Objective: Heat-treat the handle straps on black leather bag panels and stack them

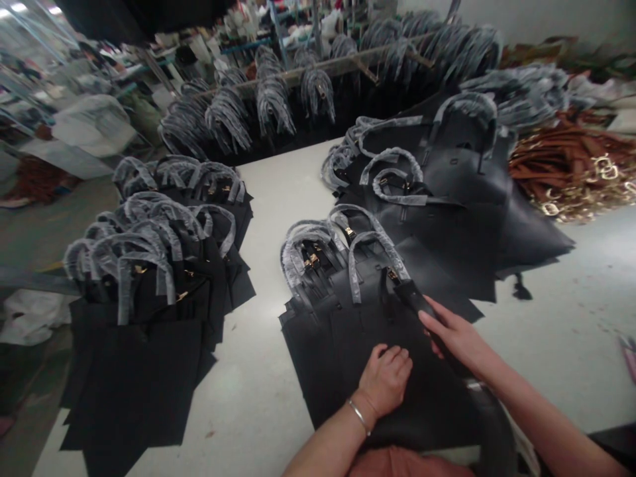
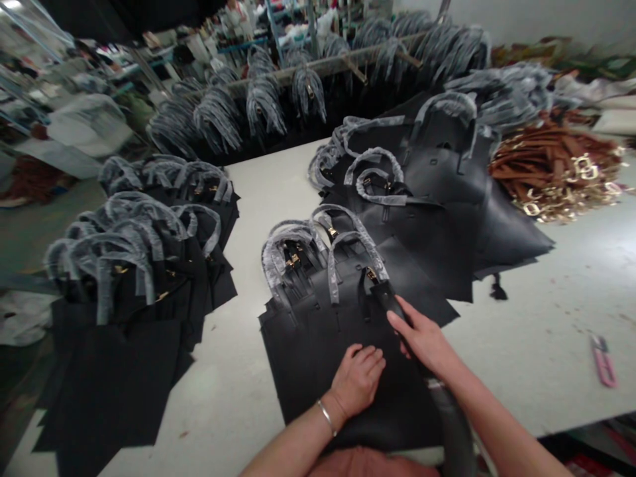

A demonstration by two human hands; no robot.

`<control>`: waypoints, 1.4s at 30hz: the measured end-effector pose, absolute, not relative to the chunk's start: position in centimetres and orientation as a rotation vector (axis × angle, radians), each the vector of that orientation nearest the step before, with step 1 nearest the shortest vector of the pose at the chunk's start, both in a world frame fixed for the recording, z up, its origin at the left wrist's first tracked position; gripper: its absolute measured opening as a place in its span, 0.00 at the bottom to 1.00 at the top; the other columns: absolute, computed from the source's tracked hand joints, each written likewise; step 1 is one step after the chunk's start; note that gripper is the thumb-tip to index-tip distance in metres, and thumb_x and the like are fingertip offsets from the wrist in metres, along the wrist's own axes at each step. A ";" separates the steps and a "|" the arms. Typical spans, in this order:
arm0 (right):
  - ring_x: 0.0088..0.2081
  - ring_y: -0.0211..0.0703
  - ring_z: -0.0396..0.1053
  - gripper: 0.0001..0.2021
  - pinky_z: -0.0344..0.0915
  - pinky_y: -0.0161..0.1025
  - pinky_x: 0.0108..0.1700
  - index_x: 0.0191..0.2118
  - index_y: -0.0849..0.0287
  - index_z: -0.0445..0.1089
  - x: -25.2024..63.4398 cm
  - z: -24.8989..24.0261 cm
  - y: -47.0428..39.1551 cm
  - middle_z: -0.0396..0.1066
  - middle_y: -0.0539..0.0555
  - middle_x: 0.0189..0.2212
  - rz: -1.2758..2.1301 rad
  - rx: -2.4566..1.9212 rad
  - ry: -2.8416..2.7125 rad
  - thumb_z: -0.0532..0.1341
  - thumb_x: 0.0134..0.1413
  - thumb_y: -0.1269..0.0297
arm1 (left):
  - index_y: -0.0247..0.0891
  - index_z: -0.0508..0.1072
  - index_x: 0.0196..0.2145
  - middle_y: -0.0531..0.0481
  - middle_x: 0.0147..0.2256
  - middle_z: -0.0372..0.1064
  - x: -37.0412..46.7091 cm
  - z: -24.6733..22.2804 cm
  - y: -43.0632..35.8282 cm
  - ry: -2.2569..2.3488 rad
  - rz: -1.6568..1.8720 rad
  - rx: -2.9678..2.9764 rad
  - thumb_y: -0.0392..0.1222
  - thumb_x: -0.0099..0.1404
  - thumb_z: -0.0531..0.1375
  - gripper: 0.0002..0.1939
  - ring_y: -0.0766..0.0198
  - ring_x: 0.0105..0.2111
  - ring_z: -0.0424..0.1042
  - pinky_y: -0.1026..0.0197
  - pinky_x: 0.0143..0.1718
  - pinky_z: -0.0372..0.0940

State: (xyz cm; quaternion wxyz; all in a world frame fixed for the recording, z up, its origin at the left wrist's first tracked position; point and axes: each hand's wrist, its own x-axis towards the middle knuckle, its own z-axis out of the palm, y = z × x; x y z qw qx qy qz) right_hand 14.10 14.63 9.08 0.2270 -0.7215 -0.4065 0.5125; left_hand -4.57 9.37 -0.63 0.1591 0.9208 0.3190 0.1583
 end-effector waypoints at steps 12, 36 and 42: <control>0.23 0.45 0.74 0.33 0.69 0.37 0.24 0.64 0.61 0.58 10.1 8.6 12.6 0.77 0.53 0.24 1.809 -1.842 -1.517 0.56 0.57 0.48 | 0.38 0.74 0.43 0.49 0.40 0.75 -4.3 -2.3 9.0 0.636 0.372 2.613 0.36 0.66 0.55 0.10 0.59 0.46 0.70 0.57 0.53 0.60; 0.16 0.38 0.61 0.38 0.55 0.34 0.16 0.66 0.55 0.52 22.6 12.0 -5.7 0.66 0.46 0.19 1.472 -2.103 -0.466 0.60 0.52 0.46 | 0.36 0.64 0.55 0.39 0.58 0.59 -4.7 -0.2 14.2 1.456 0.634 2.370 0.44 0.67 0.55 0.20 0.50 0.59 0.57 0.42 0.60 0.54; 0.21 0.42 0.66 0.36 0.62 0.36 0.20 0.65 0.54 0.55 20.5 9.8 -13.1 0.73 0.50 0.25 1.456 -2.125 -0.177 0.60 0.53 0.45 | 0.31 0.59 0.59 0.35 0.63 0.51 -5.1 -0.8 15.2 1.575 0.498 2.467 0.52 0.67 0.55 0.29 0.46 0.64 0.46 0.37 0.63 0.42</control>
